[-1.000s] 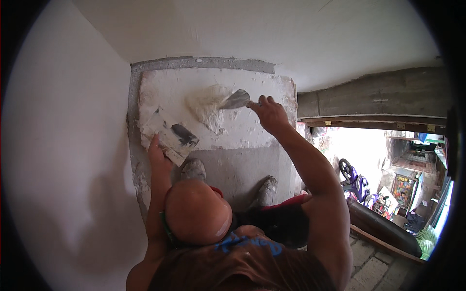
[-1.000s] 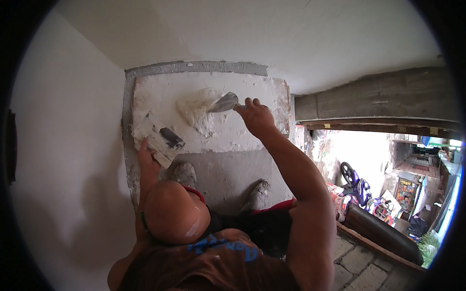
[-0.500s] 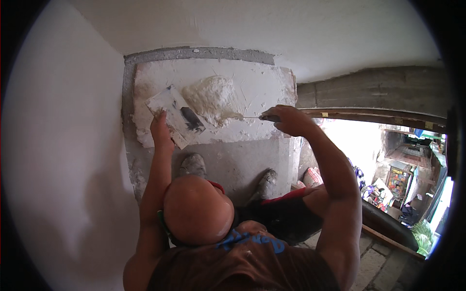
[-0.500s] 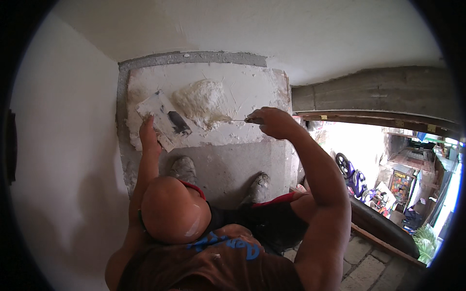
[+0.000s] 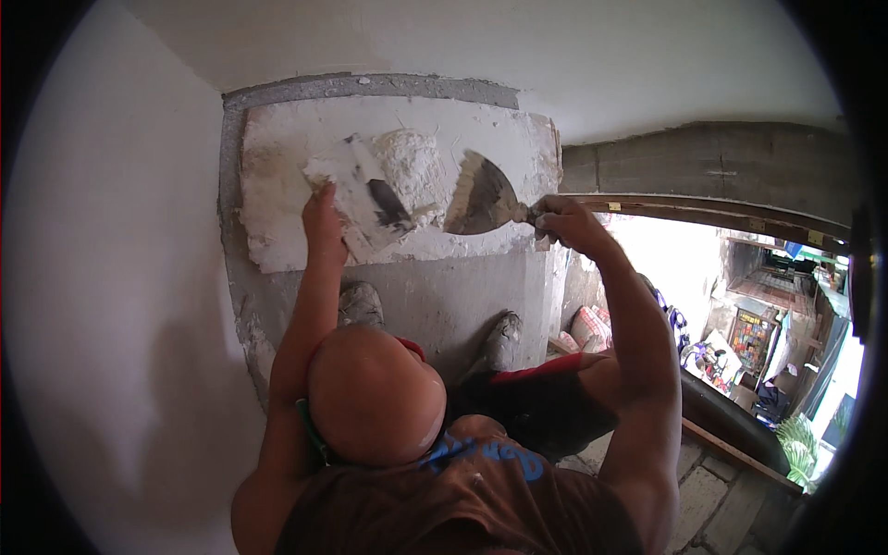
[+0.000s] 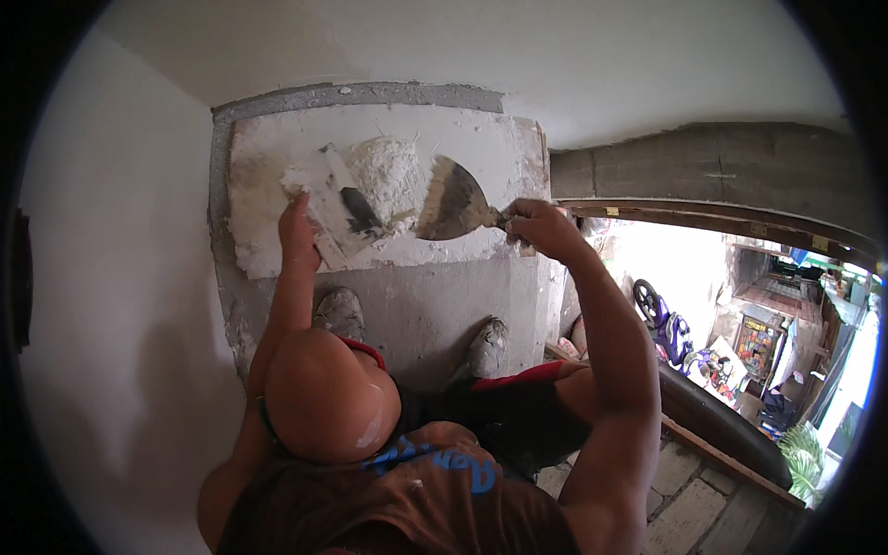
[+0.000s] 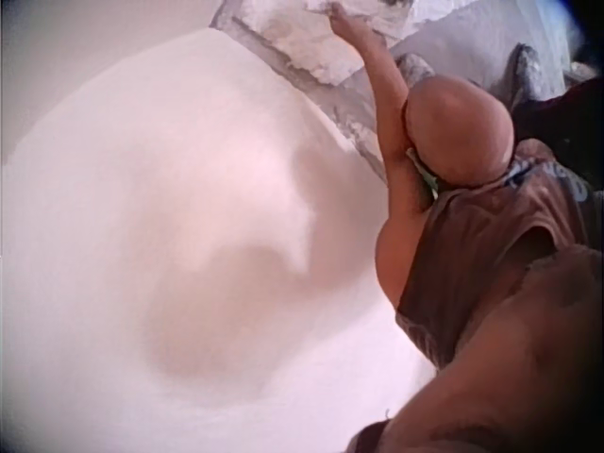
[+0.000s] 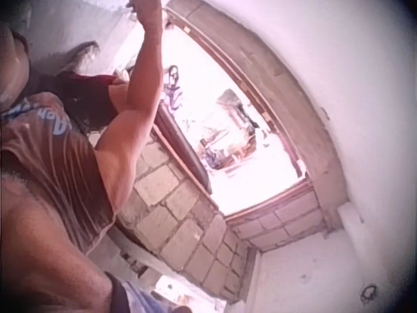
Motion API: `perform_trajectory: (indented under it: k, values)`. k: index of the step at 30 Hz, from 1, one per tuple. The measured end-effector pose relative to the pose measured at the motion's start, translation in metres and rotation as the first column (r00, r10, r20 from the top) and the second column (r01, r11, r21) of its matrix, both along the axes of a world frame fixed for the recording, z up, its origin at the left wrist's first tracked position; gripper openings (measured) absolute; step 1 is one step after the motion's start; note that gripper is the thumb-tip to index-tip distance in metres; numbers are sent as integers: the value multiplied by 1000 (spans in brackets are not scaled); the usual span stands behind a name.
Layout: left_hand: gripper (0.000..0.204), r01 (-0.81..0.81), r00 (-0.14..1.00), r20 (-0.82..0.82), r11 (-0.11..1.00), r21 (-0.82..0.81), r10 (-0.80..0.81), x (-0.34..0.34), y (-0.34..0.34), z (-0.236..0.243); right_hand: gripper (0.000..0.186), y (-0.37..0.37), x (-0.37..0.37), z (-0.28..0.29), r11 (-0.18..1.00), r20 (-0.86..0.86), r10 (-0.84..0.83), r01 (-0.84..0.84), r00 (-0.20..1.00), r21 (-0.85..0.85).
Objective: Applying plaster or joint compound to a wall using a hawk and a trowel.
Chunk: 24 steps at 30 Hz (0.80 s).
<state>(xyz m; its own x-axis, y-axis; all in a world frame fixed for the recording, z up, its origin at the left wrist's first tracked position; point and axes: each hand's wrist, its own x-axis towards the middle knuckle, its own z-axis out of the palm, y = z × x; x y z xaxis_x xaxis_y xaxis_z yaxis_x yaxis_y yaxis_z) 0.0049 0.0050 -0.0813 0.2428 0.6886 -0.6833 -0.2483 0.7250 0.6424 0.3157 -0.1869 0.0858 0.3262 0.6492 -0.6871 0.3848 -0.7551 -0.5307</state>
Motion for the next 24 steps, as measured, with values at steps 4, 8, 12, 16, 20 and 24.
perform_trajectory:
  k: [4,8,12,16,20,24]
  values:
    - [40,-113,994,9,989,92,113,-35,1,-15,26,-64,20,-102,972,-48,-202,194,978,-133]
    - [41,-89,987,-126,993,83,99,-63,-12,-18,13,-101,-16,-171,978,-76,-155,164,985,130]
    - [41,-114,978,-171,993,24,116,-66,-21,-17,22,-75,-78,-198,872,-161,-334,369,929,321]
    - [40,-96,991,-86,993,66,102,-63,-21,-27,19,-40,-103,-188,742,-392,-551,648,737,176]
    - [38,-97,990,-91,989,108,107,-31,-10,-9,20,-29,-89,-154,708,-509,-501,670,700,224]
    - [37,-48,999,-12,996,71,49,-5,8,0,22,-8,-80,-95,769,-414,-330,496,848,403]
